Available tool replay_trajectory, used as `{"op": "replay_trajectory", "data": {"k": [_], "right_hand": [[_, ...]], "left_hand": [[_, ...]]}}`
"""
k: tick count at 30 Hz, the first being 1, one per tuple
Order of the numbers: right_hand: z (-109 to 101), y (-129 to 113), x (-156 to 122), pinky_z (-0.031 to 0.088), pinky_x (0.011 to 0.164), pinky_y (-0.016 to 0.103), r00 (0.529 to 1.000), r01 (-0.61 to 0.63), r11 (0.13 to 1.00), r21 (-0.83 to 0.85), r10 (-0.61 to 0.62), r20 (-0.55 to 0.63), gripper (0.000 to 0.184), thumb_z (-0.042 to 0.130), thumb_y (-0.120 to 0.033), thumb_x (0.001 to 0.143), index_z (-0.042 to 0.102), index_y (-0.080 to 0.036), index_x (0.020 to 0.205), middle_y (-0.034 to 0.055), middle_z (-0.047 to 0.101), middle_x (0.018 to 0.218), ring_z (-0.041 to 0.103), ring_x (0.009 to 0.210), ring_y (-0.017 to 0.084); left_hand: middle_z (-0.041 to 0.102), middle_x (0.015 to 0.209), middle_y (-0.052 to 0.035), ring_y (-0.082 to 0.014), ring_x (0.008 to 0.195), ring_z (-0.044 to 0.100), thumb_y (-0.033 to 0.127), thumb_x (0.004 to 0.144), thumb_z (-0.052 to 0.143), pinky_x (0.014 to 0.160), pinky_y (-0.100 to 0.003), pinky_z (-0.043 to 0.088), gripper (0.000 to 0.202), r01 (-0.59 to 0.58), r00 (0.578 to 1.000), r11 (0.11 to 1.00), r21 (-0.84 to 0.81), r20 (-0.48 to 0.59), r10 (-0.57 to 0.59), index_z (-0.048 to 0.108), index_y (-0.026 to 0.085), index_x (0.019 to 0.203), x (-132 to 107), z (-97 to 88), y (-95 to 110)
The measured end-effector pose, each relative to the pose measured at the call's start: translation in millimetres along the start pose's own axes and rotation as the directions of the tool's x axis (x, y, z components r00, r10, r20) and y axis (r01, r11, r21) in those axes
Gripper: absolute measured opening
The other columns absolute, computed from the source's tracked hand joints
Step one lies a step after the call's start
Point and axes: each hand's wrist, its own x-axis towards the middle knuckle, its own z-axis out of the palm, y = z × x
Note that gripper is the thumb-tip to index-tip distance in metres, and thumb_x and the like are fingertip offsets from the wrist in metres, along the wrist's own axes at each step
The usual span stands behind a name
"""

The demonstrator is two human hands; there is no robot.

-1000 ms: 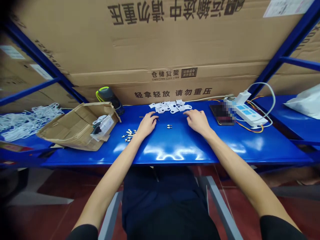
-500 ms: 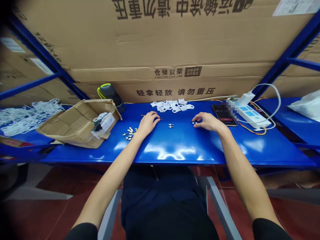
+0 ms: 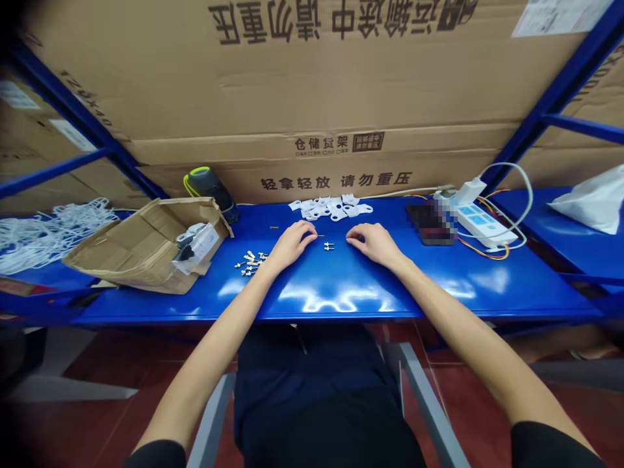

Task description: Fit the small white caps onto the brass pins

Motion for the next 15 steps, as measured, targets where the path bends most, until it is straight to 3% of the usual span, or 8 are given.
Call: {"op": "replay_trajectory", "data": {"k": [5,15], "right_hand": [[10.6,-21.0,1.7,0.047,0.1,0.043,0.997,0.052,0.991,0.122,-0.044,-0.061,0.025,0.058,-0.041,0.1,0.077,-0.027,0.108,0.004,0.081,0.11,0.073,0.105,0.026],[15.2,-21.5,1.5,0.053,0.101,0.041,0.998,0.032,0.958,0.285,-0.018,-0.054,0.031,0.06,-0.05,0.098,0.08,-0.028,0.109,0.0035,0.081,0.111,0.074,0.106,0.027]], "left_hand": [[0.069,0.122,-0.0065,-0.023,0.118,0.063,0.032,0.109,0.051,0.109,-0.038,0.047,0.017,-0.056,0.998,0.995,-0.083,-0.005,0.056,0.065,0.023,0.107,-0.7,-0.4,10.8],[0.069,0.124,-0.0062,-0.0211,0.119,0.063,0.032,0.109,0.051,0.109,-0.036,0.047,0.019,-0.105,0.993,0.984,-0.145,0.033,0.111,0.067,0.022,0.108,0.0,5.7,17.2]]}}
